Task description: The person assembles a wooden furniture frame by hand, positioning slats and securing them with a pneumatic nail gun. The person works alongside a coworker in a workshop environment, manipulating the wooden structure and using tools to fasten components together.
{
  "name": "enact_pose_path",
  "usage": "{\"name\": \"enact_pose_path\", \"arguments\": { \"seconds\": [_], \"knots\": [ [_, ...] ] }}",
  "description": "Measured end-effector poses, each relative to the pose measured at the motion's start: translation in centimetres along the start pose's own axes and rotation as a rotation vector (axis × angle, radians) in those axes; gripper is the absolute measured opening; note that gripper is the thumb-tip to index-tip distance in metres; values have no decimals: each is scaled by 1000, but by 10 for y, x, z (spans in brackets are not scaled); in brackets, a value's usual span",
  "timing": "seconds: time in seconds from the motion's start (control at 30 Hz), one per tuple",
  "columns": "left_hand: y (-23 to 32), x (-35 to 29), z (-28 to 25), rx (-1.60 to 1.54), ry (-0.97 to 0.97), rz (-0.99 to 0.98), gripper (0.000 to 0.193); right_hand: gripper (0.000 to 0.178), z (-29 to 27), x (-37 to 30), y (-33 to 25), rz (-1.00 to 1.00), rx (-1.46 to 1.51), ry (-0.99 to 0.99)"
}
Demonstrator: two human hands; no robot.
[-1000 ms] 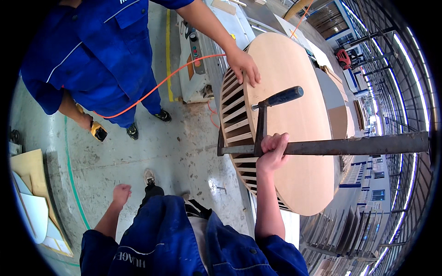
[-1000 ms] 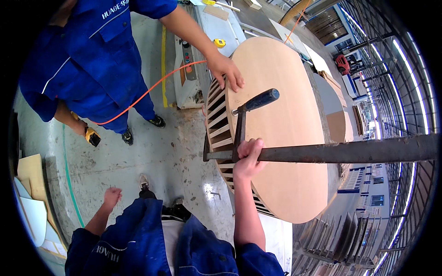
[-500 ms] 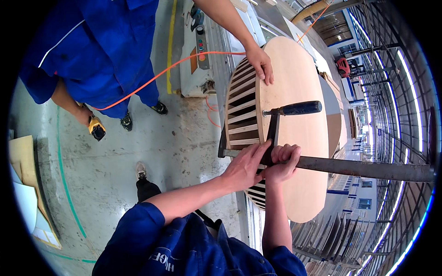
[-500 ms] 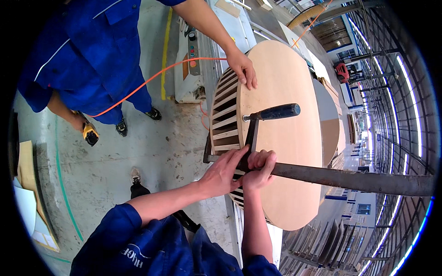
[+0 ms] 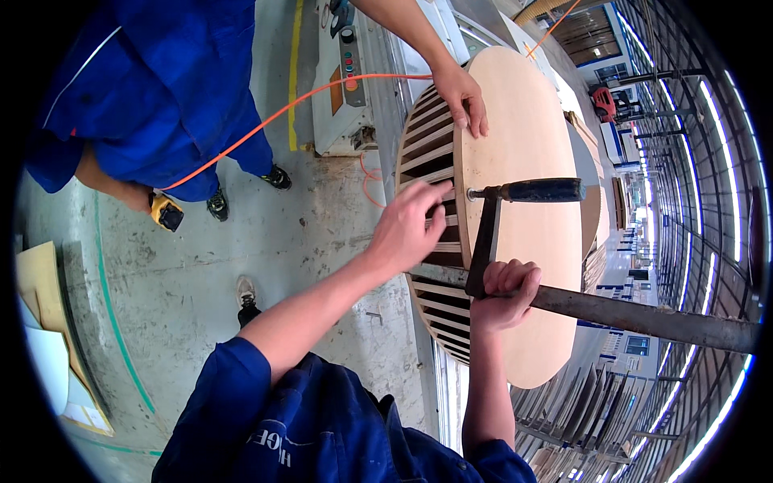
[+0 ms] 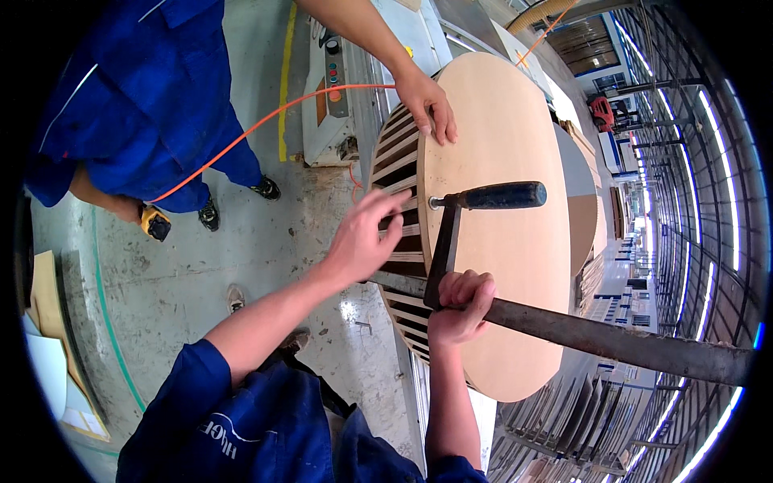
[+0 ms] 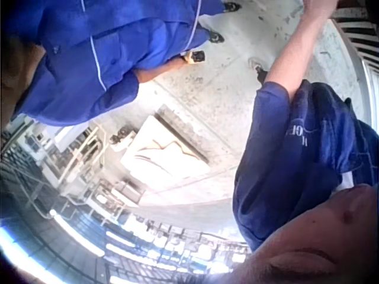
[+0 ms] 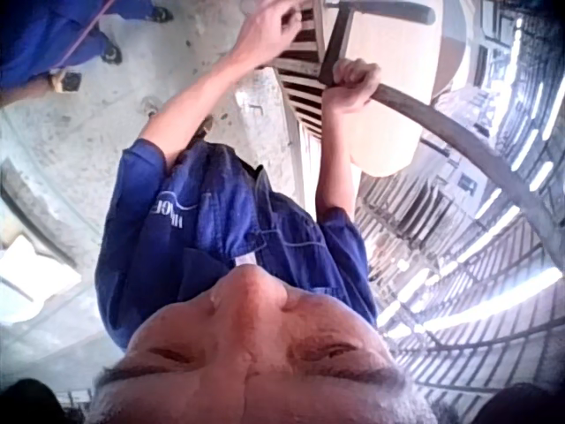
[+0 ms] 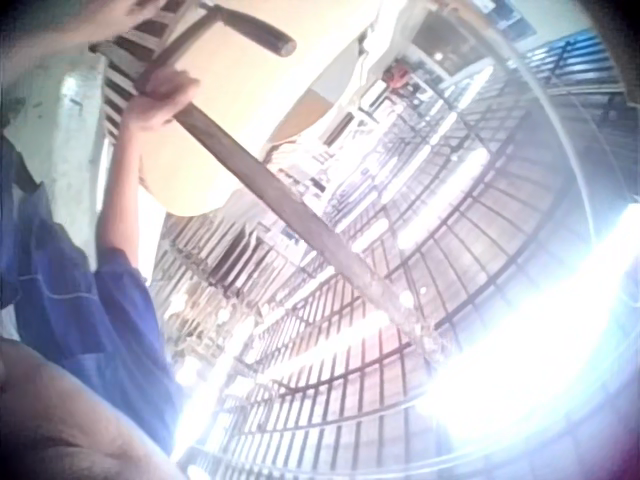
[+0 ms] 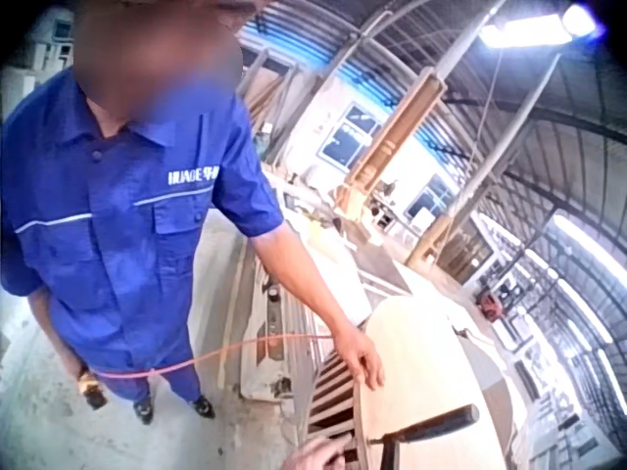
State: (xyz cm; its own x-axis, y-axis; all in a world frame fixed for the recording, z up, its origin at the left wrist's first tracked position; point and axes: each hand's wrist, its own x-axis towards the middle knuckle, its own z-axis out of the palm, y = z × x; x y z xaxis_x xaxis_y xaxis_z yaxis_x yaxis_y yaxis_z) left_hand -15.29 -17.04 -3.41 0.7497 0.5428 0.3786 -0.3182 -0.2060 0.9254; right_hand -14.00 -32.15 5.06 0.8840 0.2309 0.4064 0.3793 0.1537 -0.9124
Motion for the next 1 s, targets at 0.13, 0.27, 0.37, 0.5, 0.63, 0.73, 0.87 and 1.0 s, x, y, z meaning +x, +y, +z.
{"name": "enact_pose_path", "arguments": {
  "seconds": [0.13,0.27,0.37,0.5,0.63,0.73,0.87,1.0],
  "knots": [
    [-21,40,5,90,60,36,34,46,-1,1,1,-1,32,-31],
    [-21,66,7,175,21,77,31,46,-3,2,3,-18,20,-28],
    [-22,72,8,238,-47,123,31,45,-1,2,1,-6,19,-14],
    [-26,82,12,295,-81,149,26,45,-1,2,-1,12,40,-36],
    [-20,92,11,332,-141,91,21,45,-3,2,1,8,42,-16],
    [-22,98,9,357,-149,86,19,46,-1,2,1,3,42,-24],
    [-23,101,7,361,-158,82,18,45,-1,2,1,-2,39,-43],
    [-15,100,4,377,-191,54,19,44,-1,1,1,-12,25,-42]
  ]
}}
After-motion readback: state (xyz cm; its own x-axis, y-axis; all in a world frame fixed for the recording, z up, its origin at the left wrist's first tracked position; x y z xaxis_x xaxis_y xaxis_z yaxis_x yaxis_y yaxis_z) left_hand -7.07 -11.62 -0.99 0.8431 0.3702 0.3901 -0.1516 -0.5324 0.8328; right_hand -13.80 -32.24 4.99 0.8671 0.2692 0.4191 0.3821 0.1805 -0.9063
